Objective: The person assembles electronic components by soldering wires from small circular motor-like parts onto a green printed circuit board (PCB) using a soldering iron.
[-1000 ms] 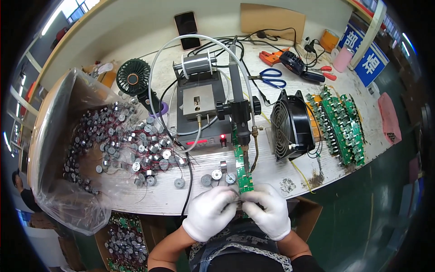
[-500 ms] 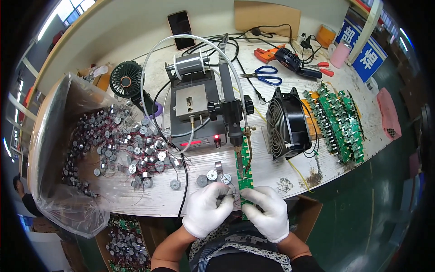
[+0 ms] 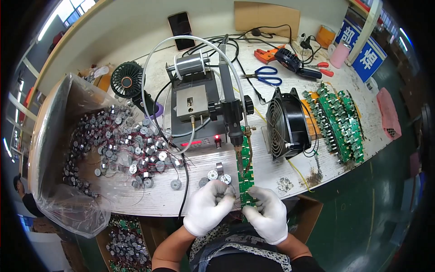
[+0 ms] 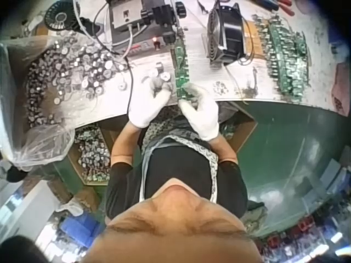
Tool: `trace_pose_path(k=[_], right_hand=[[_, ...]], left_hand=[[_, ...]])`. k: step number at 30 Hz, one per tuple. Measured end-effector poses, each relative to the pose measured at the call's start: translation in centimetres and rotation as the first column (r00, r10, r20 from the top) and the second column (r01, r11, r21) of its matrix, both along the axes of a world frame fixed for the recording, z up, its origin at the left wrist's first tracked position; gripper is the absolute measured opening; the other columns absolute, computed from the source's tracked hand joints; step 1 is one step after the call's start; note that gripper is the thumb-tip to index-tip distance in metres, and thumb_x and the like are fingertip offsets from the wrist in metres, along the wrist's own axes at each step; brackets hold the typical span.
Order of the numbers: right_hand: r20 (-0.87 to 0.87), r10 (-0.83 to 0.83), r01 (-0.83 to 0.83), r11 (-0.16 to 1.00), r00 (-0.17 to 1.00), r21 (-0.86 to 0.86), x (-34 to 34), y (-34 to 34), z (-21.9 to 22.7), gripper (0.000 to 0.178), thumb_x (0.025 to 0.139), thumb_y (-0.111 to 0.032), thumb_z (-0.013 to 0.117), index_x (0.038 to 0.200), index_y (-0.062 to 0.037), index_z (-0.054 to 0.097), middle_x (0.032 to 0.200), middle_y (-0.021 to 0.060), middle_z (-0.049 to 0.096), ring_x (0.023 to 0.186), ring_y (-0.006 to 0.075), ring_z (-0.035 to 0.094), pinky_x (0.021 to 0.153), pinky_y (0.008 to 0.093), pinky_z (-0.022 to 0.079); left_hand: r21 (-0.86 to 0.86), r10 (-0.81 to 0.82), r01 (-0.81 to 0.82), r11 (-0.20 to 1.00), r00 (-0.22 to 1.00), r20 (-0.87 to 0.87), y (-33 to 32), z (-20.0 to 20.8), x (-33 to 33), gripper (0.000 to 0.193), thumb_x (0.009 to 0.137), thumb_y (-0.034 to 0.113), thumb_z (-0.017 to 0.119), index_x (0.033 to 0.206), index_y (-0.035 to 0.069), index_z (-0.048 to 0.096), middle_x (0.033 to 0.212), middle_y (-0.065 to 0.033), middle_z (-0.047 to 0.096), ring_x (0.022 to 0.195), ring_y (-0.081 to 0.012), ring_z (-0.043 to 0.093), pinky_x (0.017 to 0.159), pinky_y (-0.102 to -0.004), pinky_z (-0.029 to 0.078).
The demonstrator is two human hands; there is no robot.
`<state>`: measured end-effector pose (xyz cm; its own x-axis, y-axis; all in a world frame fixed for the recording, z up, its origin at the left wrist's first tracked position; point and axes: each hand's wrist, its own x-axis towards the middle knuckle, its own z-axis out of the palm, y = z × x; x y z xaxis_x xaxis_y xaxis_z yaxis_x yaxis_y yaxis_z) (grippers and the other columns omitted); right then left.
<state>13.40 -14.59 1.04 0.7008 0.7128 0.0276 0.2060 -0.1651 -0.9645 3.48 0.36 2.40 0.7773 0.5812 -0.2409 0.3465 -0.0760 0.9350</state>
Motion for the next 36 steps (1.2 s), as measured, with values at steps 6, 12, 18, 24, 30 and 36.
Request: trace_pose_path(k=[6,12,18,24,30,36], right_hand=[[-0.324,-0.065,0.077,0.997,0.944,0.026,-0.7,0.3,-0.6,0.043,0.08,-0.009,0.074,0.116,0.0079,0.058,0.104,0.015,0.067,0.082,0.0152,0.067,0.071,0.0273,0.056],[-0.362,-0.065,0.09,0.994,0.93,0.054,-0.7,0.5,-0.3,0.043,0.08,-0.01,0.075,0.115,0.0078,0.057,0.101,0.0151,0.068,0.082,0.0149,0.068,0.071,0.0271,0.056],[-0.326,-0.079,0.108,0.991,0.942,0.073,-0.5,0.8,-0.4,0.042,0.08,-0.011,0.075,0.114,0.0067,0.058,0.099,0.014,0.068,0.081,0.0145,0.068,0.071,0.0272,0.056],[-0.279,-0.039,0.065,0.994,0.959,0.086,-0.1,1.3,-0.5,0.043,0.079,0.008,0.066,0.117,0.0102,0.047,0.105,0.0153,0.062,0.084,0.0146,0.066,0.07,0.0253,0.056],[-0.325,-0.08,0.116,0.989,0.942,0.093,0.3,1.6,-0.1,0.043,0.081,-0.009,0.074,0.116,0.0082,0.056,0.103,0.0157,0.067,0.082,0.0165,0.068,0.071,0.0278,0.057],[-0.349,-0.067,0.119,0.984,0.935,0.129,0.7,2.0,0.3,0.042,0.081,-0.007,0.072,0.117,0.0086,0.055,0.102,0.0164,0.067,0.081,0.0161,0.069,0.07,0.0278,0.057]], left_hand=[[-0.227,0.093,-0.063,0.972,0.988,0.124,-0.4,0.3,0.7,0.017,0.087,0.009,0.064,0.096,-0.003,0.058,0.084,-0.0023,0.062,0.074,-0.0067,0.055,0.068,-0.0231,0.048],[-0.298,0.079,-0.046,0.953,0.992,0.1,0.1,0.6,1.0,0.016,0.088,0.009,0.063,0.095,-0.003,0.057,0.084,-0.0027,0.061,0.073,-0.0065,0.055,0.068,-0.0223,0.048],[-0.299,0.12,-0.084,0.951,0.987,0.106,0.0,-0.1,1.5,0.014,0.089,0.011,0.062,0.087,-0.002,0.057,0.078,-0.0018,0.059,0.069,-0.0063,0.052,0.063,-0.0225,0.045],[-0.268,0.156,-0.117,0.956,0.98,0.127,-0.1,-0.1,2.1,0.013,0.09,0.011,0.061,0.086,-0.002,0.057,0.077,-0.0012,0.059,0.067,-0.0055,0.05,0.061,-0.0224,0.044],[-0.306,0.219,-0.164,0.938,0.964,0.153,-0.3,0.2,2.7,0.014,0.088,0.011,0.063,0.089,-0.002,0.058,0.077,-0.0016,0.06,0.068,-0.0057,0.052,0.061,-0.0228,0.045],[-0.23,0.249,-0.219,0.948,0.962,0.11,-0.5,0.5,3.3,0.014,0.087,0.01,0.064,0.09,-0.002,0.058,0.079,-0.0023,0.062,0.069,-0.0057,0.053,0.063,-0.0224,0.045]])
